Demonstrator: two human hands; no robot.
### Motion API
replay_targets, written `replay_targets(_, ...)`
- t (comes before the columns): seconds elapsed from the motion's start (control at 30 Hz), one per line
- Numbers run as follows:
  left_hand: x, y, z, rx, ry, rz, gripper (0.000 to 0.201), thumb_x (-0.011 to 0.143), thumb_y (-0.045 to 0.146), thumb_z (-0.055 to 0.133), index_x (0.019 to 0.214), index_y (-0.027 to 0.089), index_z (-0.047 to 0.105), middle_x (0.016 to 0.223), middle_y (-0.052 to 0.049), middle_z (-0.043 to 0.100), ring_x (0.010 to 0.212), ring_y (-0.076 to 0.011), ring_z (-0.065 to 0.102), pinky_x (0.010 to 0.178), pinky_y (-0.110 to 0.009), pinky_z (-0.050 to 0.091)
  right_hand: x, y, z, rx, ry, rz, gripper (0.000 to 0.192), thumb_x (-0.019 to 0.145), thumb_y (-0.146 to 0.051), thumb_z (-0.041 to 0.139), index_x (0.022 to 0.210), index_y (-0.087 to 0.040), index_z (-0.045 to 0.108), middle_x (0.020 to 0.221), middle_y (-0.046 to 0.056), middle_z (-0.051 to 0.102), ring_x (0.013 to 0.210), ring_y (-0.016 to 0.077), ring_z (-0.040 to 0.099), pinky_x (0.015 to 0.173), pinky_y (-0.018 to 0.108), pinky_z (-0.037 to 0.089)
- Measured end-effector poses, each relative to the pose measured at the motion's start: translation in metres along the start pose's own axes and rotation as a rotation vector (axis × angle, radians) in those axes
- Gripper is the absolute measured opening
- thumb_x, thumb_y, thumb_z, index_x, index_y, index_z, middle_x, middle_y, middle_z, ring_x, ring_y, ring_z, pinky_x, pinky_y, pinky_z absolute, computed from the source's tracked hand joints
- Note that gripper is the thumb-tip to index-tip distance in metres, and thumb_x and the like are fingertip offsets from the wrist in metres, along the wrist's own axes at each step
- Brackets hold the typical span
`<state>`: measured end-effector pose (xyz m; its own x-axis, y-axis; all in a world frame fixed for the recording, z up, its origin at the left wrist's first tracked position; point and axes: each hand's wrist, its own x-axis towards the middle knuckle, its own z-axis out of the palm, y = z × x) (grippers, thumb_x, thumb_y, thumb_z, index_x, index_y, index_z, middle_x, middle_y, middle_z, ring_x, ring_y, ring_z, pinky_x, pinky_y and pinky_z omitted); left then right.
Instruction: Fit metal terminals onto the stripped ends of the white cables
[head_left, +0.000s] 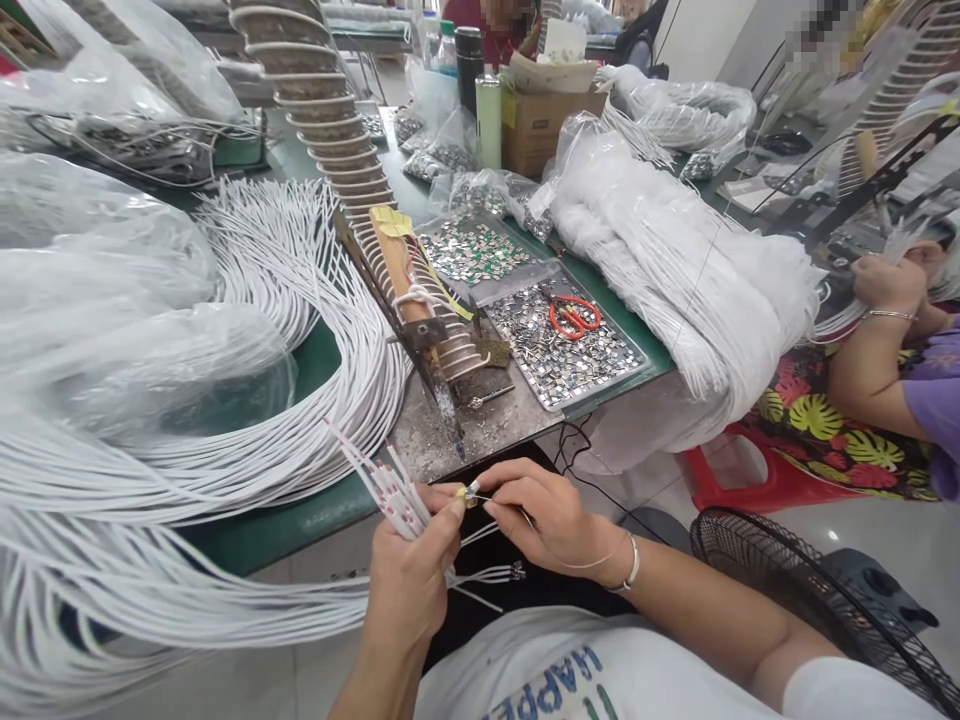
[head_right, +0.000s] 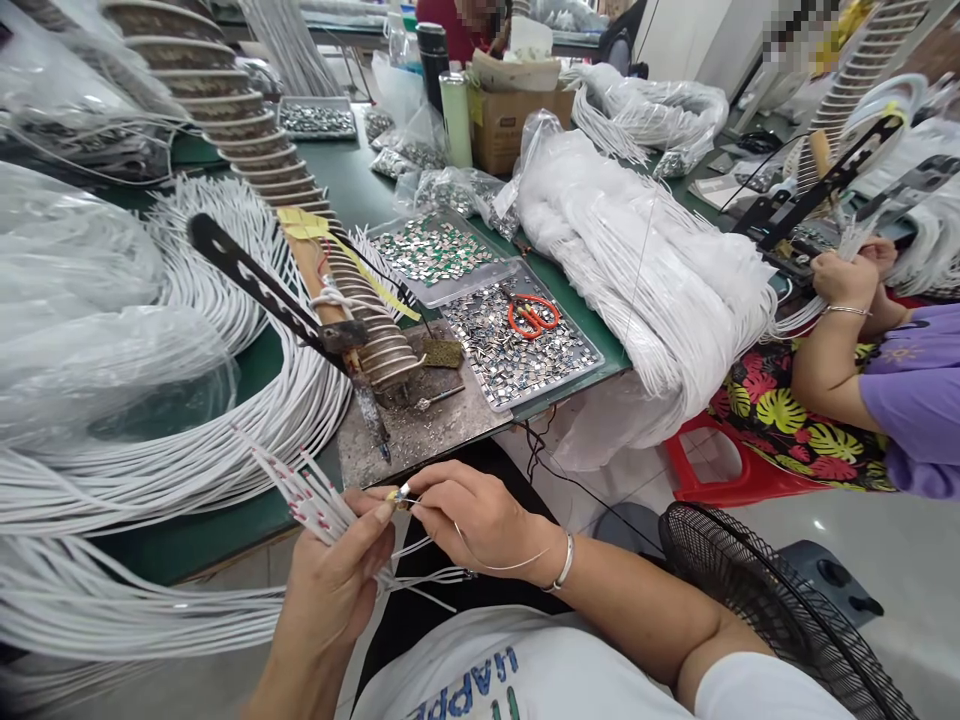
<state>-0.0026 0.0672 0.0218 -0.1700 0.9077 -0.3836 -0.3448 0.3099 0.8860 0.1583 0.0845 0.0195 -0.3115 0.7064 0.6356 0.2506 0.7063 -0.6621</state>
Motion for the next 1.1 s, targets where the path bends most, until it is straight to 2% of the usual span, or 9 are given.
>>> replay_targets(0.4, 0.013, 0.023, 0.020, -0.047, 0.046, 0.116, 0.023, 0.062, 0.023, 0.079, 0.060, 0.012, 0.059, 0.075, -0.001, 0.066, 0.039, -0.0023, 0.036, 0.037, -0.019, 0.023, 0.023, 0.001, 0.002, 0.008, 0.099, 0.036, 0.007, 0.090, -0.011, 0.053, 0.090, -0.018, 0.051, 0.103, 0.014, 0.067, 0.099, 0.0169, 0.065, 0.084, 0.032, 0.056)
replay_targets(0.87, 0.014, 0.025, 0.020, -0.020, 0.034, 0.193, 0.019, 0.067, 0.019, 0.075, 0.060, 0.013, 0.059, 0.074, -0.001, 0.065, 0.042, -0.0034, 0.038, 0.039, -0.020, 0.025, 0.029, 0.000, 0.003, -0.002, 0.136, 0.017, 0.007, 0.090, -0.010, 0.054, 0.090, -0.017, 0.052, 0.099, 0.012, 0.066, 0.096, 0.0158, 0.064, 0.083, 0.030, 0.056)
replay_targets(1.1, 0.018, 0.009, 0.012, -0.020, 0.030, 0.115, 0.019, 0.065, 0.021, 0.077, 0.062, 0.013, 0.060, 0.078, -0.002, 0.066, 0.042, -0.0029, 0.038, 0.039, -0.020, 0.023, 0.018, 0.006, 0.009, 0.004, 0.104, 0.057, 0.006, 0.090, -0.013, 0.053, 0.089, -0.018, 0.052, 0.098, 0.011, 0.067, 0.096, 0.0159, 0.064, 0.083, 0.030, 0.055)
